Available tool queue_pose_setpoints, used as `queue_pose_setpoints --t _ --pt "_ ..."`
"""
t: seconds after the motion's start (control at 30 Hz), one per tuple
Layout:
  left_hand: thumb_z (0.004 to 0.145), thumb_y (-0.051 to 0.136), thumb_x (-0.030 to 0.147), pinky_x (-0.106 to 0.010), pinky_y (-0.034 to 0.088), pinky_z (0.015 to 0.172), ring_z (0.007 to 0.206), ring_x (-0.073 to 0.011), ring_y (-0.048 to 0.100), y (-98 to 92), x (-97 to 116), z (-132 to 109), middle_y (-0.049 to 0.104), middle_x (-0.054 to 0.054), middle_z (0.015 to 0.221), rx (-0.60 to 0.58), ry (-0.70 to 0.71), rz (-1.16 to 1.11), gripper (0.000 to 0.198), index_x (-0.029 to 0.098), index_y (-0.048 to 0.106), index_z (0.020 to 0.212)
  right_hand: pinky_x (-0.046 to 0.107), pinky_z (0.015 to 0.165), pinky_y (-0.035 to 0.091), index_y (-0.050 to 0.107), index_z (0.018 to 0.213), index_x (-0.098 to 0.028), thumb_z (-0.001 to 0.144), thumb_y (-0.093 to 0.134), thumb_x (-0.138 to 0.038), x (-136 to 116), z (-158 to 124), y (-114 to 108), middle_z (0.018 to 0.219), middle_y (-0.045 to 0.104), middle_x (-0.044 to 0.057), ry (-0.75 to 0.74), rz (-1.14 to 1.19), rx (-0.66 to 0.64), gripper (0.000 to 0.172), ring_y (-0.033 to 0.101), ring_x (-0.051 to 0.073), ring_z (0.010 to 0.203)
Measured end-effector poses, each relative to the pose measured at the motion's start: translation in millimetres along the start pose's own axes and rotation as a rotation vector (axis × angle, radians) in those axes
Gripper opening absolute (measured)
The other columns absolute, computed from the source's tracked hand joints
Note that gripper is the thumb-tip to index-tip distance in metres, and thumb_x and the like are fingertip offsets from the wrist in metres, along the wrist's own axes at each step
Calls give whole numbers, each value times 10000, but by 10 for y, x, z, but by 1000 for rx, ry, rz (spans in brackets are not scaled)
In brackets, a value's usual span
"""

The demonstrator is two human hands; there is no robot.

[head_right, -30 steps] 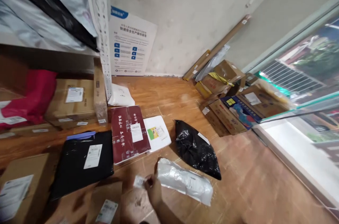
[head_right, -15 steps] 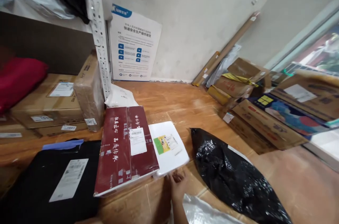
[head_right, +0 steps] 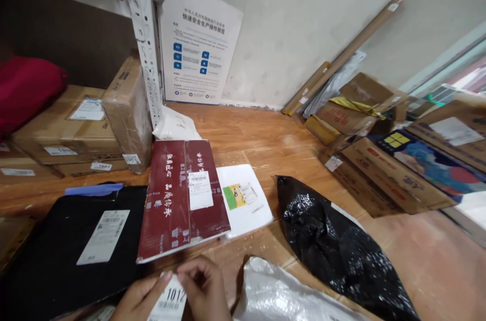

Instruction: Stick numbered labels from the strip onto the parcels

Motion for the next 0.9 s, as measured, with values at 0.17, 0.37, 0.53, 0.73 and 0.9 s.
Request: queue_pose_setpoints --t 0.17,0.37,0.53,0.73,0.9 --pt "547 725 646 -213 421 592 578 -111 478 45 181 9 580 28 578 -48 -96 -220 555 165 720 824 270 583 431 707 728 -182 585 783 -504 -176 143 -111 655 654 28 90 104 113 361 537 138 594" --pt "552 689 682 -186 284 446 451 -62 316 27 217 -79 459 64 456 42 -131 -241 592 143 730 794 259 556 412 707 725 -177 540 819 -471 -100 38 -111 598 616 -4 153 156 104 364 511 117 554" --pt "612 688 618 -226 415 576 578 -129 507 48 77 -102 562 30 542 108 -35 -236 479 152 676 720 262 571 425 691 704 -168 550 815 -463 -43 -38 -28 609 632 3 123 145 134 355 530 124 574" --pt "670 630 597 -261 424 614 658 -177 561 28 -350 -132 637 -11 640 250 42 -22 444 154 615 675 249 530 400 653 687 -168 574 796 -462 214 -142 103 566 634 -2 102 158 98 346 524 121 521" --pt "680 550 634 -246 360 528 540 -135 470 -33 -572 -154 473 51 493 419 19 112 464 199 450 553 242 524 400 652 652 -162 643 737 -475 397 -193 253 572 635 12 64 73 43 324 520 121 520"
Point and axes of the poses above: each hand's wrist, its own z-axis towards the middle knuckle, its own y-axis out of the palm, x = y × z, the point moved 3 cm from there along z, towards the middle knuckle
